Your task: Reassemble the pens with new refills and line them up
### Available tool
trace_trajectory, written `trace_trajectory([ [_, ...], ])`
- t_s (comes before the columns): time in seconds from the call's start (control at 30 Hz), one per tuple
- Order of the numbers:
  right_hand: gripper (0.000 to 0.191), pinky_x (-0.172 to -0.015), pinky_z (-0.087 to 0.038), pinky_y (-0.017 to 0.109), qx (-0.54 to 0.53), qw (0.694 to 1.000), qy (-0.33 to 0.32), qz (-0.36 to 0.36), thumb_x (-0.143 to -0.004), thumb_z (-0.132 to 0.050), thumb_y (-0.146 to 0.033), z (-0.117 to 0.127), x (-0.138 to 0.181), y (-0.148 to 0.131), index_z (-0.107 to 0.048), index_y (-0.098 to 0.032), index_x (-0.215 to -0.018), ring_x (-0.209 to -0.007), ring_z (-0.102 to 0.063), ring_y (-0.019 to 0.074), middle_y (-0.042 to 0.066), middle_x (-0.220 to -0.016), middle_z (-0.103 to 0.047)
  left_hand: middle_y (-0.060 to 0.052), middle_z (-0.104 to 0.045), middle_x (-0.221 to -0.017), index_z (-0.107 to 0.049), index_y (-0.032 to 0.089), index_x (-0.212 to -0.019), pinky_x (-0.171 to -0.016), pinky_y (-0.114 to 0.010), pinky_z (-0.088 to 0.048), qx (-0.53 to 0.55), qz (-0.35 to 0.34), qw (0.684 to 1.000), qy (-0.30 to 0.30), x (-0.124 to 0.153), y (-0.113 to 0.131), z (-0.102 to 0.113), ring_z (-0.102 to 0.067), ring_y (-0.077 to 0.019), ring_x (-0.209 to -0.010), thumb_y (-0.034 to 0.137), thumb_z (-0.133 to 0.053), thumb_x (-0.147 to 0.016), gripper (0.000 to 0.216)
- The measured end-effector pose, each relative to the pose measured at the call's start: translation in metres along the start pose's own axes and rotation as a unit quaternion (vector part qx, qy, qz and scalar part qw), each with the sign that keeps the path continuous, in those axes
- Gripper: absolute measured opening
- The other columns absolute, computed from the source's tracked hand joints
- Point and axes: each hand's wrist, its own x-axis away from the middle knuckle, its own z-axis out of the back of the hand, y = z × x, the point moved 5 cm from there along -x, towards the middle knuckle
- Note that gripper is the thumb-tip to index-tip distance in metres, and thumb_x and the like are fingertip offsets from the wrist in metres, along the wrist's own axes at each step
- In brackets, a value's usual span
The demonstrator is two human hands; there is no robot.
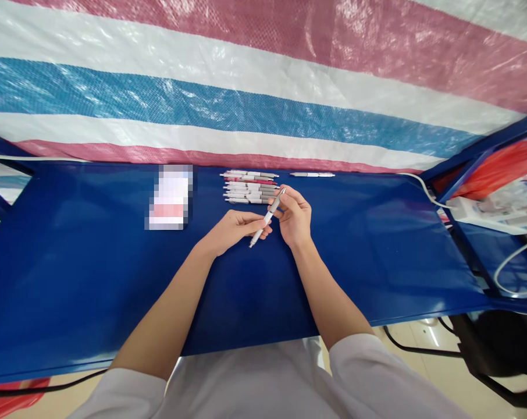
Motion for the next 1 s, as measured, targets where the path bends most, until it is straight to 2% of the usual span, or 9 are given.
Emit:
trace_trajectory([
  [0.07,0.02,-0.059,-0.061,0.022,-0.003,1.0,-0.001,0.001,-0.066,-0.079,-0.027,0.0,0.0,0.0,-0.073,-0.024,-0.085,-0.067,-0.072,0.0125,-0.004,-0.079,-0.076,-0.009,-0.077,-0.091,-0.077,0.017,-0.099,-0.079,-0.037,-0.058,0.003,-0.011,1.0,0.017,0.0,0.001,0.0,-0.072,-0.0237,-0.084,0.046,-0.075,-0.078,0.035],
  [0.17,0.021,-0.061,-0.061,0.023,0.001,1.0,0.01,0.003,-0.067,-0.078,-0.026,0.002,0.0,0.0,-0.072,-0.024,-0.087,-0.07,-0.073,0.0128,-0.004,-0.081,-0.076,-0.007,-0.077,-0.093,-0.077,0.018,-0.103,-0.083,-0.038,-0.058,-0.02,-0.062,0.995,0.077,0.0,0.007,0.003,-0.072,-0.0229,-0.083,0.043,-0.078,-0.075,0.037],
  [0.33,0.02,-0.067,-0.061,0.025,0.021,0.999,0.027,0.01,-0.07,-0.076,-0.026,0.002,0.0,0.001,-0.07,-0.024,-0.089,-0.077,-0.072,0.0131,-0.004,-0.084,-0.075,-0.006,-0.077,-0.093,-0.077,0.017,-0.096,-0.087,-0.038,-0.058,-0.071,-0.106,0.978,0.165,0.002,0.011,0.005,-0.073,-0.0241,-0.085,0.04,-0.084,-0.067,0.038],
  [0.43,0.019,-0.068,-0.061,0.026,0.028,0.999,0.02,0.015,-0.069,-0.076,-0.027,0.0,0.001,0.001,-0.071,-0.024,-0.088,-0.079,-0.072,0.0136,-0.003,-0.084,-0.075,-0.006,-0.077,-0.096,-0.077,0.017,-0.098,-0.087,-0.038,-0.058,-0.085,-0.115,0.975,0.168,0.003,0.009,0.002,-0.072,-0.0244,-0.088,0.042,-0.083,-0.067,0.04],
  [0.53,0.02,-0.07,-0.062,0.028,0.03,0.999,0.008,0.007,-0.069,-0.076,-0.028,-0.001,0.002,0.001,-0.071,-0.025,-0.088,-0.079,-0.071,0.0139,-0.003,-0.085,-0.075,-0.006,-0.078,-0.092,-0.077,0.018,-0.1,-0.083,-0.037,-0.059,-0.096,-0.1,0.977,0.16,0.004,0.008,0.001,-0.073,-0.0232,-0.083,0.044,-0.079,-0.071,0.039],
  [0.7,0.022,-0.07,-0.061,0.028,0.031,0.999,-0.038,-0.008,-0.07,-0.076,-0.031,-0.005,0.004,0.0,-0.071,-0.026,-0.09,-0.079,-0.069,0.0136,-0.003,-0.088,-0.074,-0.007,-0.078,-0.088,-0.076,0.019,-0.104,-0.078,-0.036,-0.06,-0.061,-0.056,0.992,0.098,0.006,0.009,0.001,-0.073,-0.0215,-0.078,0.046,-0.074,-0.078,0.038],
  [0.87,0.021,-0.068,-0.061,0.025,0.028,0.999,-0.02,0.016,-0.066,-0.081,-0.032,-0.002,0.003,-0.002,-0.07,-0.026,-0.082,-0.08,-0.068,0.012,-0.004,-0.089,-0.072,-0.007,-0.077,-0.085,-0.077,0.016,-0.1,-0.082,-0.036,-0.058,-0.073,-0.08,0.984,0.143,0.006,0.012,0.005,-0.072,-0.0208,-0.076,0.045,-0.076,-0.076,0.038],
  [1.0,0.024,-0.068,-0.062,0.026,0.024,1.0,0.005,0.01,-0.062,-0.084,-0.035,0.0,0.001,0.0,-0.068,-0.025,-0.077,-0.078,-0.068,0.0106,-0.004,-0.1,-0.071,-0.005,-0.077,-0.092,-0.076,0.018,-0.098,-0.084,-0.034,-0.056,-0.128,-0.118,0.968,0.182,0.006,0.011,0.006,-0.071,-0.0215,-0.083,0.044,-0.077,-0.075,0.034],
])
